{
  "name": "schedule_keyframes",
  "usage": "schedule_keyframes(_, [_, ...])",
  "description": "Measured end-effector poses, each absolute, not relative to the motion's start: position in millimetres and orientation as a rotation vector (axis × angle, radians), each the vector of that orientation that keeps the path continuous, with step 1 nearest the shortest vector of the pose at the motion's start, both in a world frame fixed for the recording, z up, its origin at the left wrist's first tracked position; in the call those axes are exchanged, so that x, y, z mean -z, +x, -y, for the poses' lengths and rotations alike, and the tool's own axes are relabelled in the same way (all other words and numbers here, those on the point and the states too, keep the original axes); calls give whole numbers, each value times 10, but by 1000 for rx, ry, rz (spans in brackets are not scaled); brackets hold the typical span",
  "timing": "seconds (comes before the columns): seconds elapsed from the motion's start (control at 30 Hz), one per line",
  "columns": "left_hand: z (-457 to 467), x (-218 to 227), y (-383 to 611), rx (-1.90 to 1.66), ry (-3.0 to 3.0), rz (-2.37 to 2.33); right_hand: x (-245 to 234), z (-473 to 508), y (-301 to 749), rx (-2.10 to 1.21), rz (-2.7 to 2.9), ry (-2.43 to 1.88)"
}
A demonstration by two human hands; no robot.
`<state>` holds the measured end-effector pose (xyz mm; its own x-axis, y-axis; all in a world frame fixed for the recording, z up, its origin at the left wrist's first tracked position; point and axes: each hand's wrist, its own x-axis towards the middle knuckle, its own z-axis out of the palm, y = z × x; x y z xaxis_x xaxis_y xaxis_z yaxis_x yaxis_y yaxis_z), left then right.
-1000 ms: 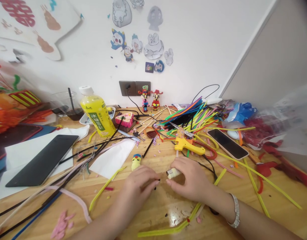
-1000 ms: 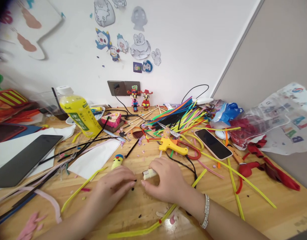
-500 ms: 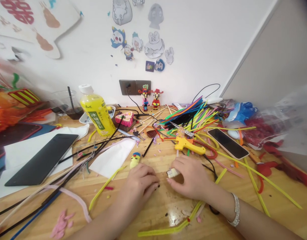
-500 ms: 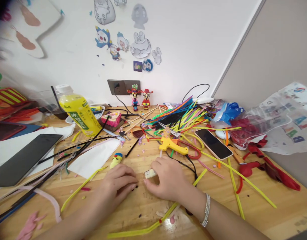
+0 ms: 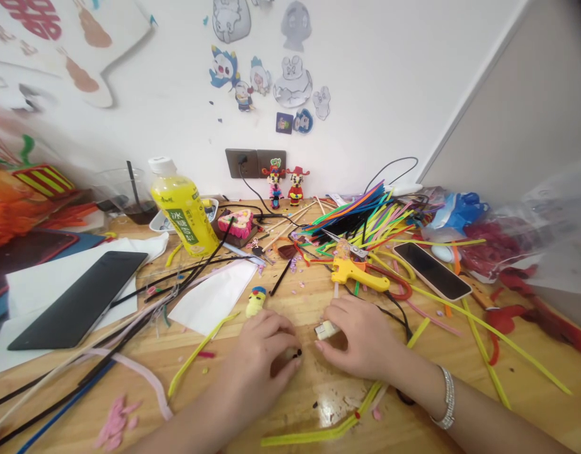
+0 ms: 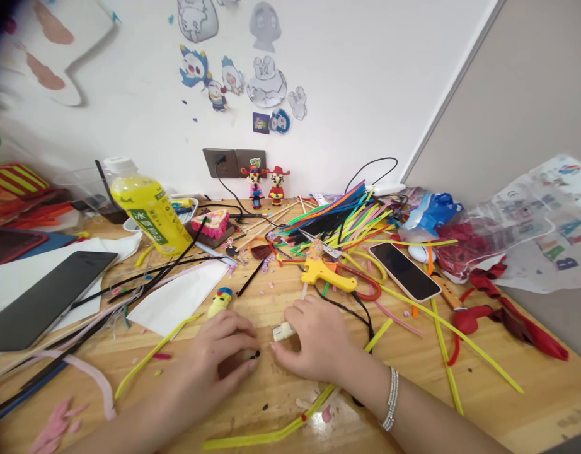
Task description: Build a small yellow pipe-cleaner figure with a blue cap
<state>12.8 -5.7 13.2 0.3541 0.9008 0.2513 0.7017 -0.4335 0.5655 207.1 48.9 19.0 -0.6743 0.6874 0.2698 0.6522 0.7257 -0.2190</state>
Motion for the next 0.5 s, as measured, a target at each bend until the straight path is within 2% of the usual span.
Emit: schedule_keyframes(0.5, [48,-103,190,-797,2341,-1392,-167,-485,2061,-111,2616,-1003])
